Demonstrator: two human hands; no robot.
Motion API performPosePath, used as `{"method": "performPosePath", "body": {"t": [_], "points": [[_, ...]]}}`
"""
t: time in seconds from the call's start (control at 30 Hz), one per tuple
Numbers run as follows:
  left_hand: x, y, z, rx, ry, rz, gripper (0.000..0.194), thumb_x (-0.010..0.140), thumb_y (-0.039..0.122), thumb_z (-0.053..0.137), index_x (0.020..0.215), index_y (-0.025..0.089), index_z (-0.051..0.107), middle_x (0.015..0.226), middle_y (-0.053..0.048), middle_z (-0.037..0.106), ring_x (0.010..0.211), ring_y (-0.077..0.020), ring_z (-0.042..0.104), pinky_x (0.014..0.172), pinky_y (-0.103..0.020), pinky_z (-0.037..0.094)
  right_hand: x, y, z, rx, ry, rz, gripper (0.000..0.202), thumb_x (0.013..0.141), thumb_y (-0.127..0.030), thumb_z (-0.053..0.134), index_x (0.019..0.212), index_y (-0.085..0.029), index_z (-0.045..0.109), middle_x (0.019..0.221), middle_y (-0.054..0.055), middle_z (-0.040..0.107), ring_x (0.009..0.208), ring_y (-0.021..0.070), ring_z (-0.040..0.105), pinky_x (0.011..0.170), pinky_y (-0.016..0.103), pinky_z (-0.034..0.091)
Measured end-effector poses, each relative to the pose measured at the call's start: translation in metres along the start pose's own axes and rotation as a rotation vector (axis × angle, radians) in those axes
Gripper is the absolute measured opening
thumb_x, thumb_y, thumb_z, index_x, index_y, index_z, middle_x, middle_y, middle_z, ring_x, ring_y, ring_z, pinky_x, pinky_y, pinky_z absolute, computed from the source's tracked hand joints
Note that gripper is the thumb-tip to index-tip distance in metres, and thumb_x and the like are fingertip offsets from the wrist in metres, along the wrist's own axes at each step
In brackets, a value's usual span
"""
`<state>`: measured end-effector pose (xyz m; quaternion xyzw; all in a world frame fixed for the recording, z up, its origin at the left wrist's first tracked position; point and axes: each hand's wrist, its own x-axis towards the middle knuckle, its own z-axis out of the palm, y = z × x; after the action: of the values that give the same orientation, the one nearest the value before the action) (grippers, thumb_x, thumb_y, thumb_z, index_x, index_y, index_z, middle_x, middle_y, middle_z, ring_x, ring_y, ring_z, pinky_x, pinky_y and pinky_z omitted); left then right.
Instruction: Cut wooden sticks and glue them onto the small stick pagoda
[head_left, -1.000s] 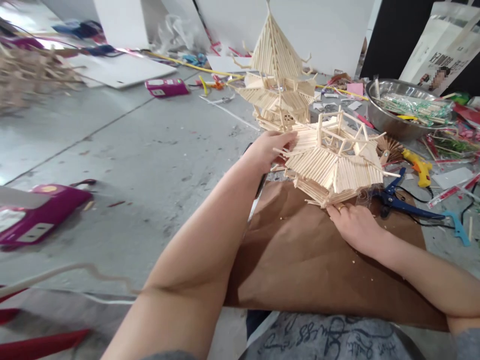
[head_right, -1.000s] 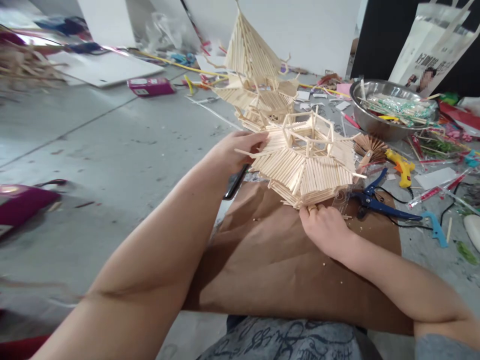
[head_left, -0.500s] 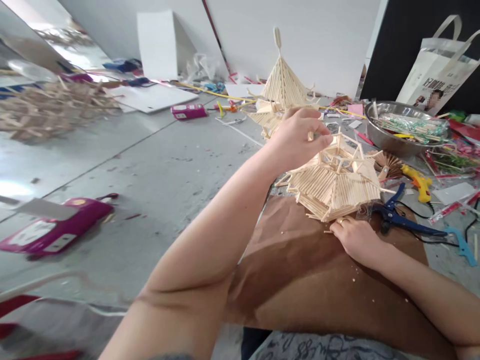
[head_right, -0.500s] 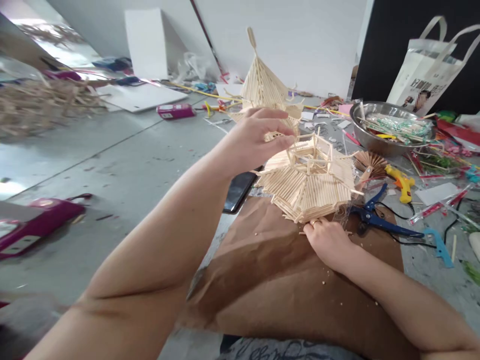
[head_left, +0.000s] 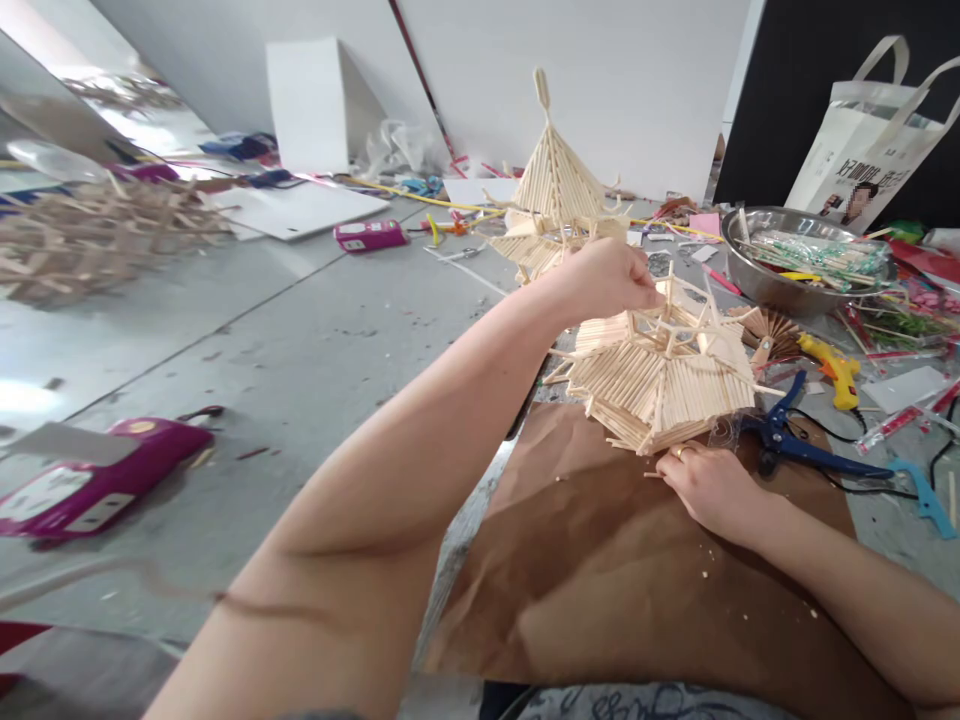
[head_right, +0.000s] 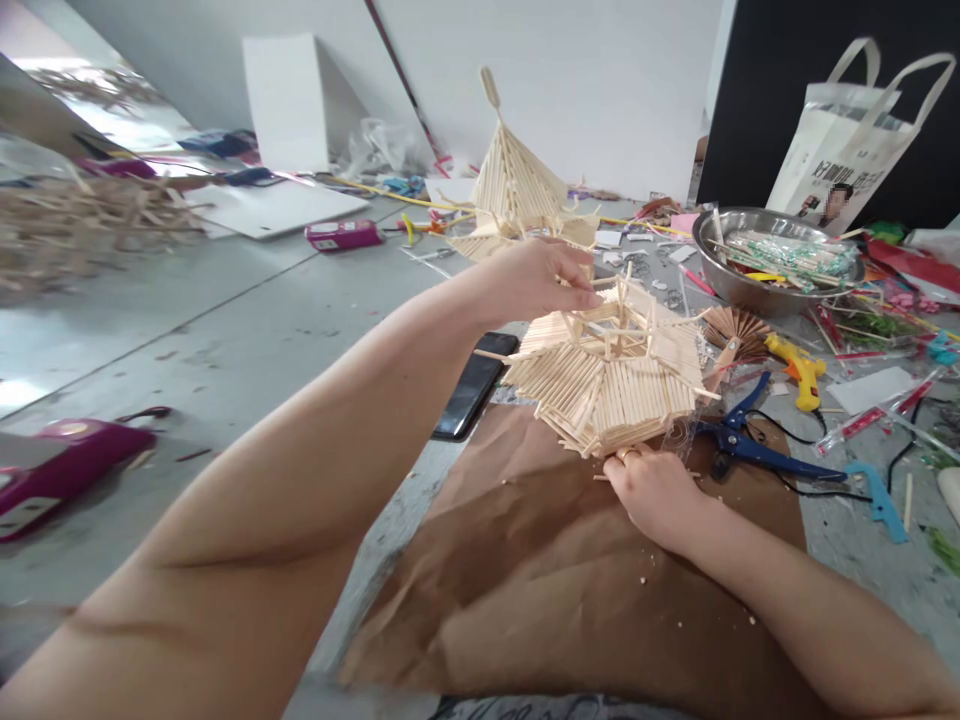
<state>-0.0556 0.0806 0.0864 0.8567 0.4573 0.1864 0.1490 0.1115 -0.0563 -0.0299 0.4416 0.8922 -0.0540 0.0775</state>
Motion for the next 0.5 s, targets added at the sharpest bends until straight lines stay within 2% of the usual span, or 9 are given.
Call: {"method": "performPosePath", "body": {"t": [0.1,0.27,0.5], "points": [[-0.0009,0.0048,-0.0010,-0.001,-0.002,-0.037,0.021,0.068,0.031,0.055,0.073,0.015,0.067,0.085,-0.005,0.064,0.095,-0.0202,0.054,0.082,-0.030,0.038,0.0005,-0.0001,-0.0006,-0.001,-0.008,0.007,0.027,0.089,-0.015,0.030,0.091,-0.016,0.057,0.089,0.009,0.063,0.087,0.0208,0.060,0.064,0.028,0.042],[-0.0017,0.0044,-0.0007,-0.020,0.002,-0.036,0.021,0.067,0.030,0.055,0.075,0.015,0.067,0.083,-0.005,0.064,0.090,-0.0196,0.056,0.078,-0.029,0.039,-0.0001,-0.0005,-0.0006,-0.041,0.022,-0.014,0.025,0.087,-0.012,0.033,0.087,-0.015,0.058,0.083,0.009,0.064,0.083,0.0217,0.060,0.065,0.030,0.040],[-0.0016,0.0019,-0.0020,-0.047,-0.028,-0.019,0.021,0.070,0.032,0.052,0.073,0.014,0.064,0.080,-0.006,0.064,0.087,-0.0197,0.057,0.077,-0.029,0.039,0.0015,0.0013,-0.0002,-0.119,0.070,-0.116,0.023,0.084,-0.009,0.036,0.076,-0.014,0.057,0.073,0.010,0.063,0.075,0.0198,0.058,0.081,0.036,0.035]]}}
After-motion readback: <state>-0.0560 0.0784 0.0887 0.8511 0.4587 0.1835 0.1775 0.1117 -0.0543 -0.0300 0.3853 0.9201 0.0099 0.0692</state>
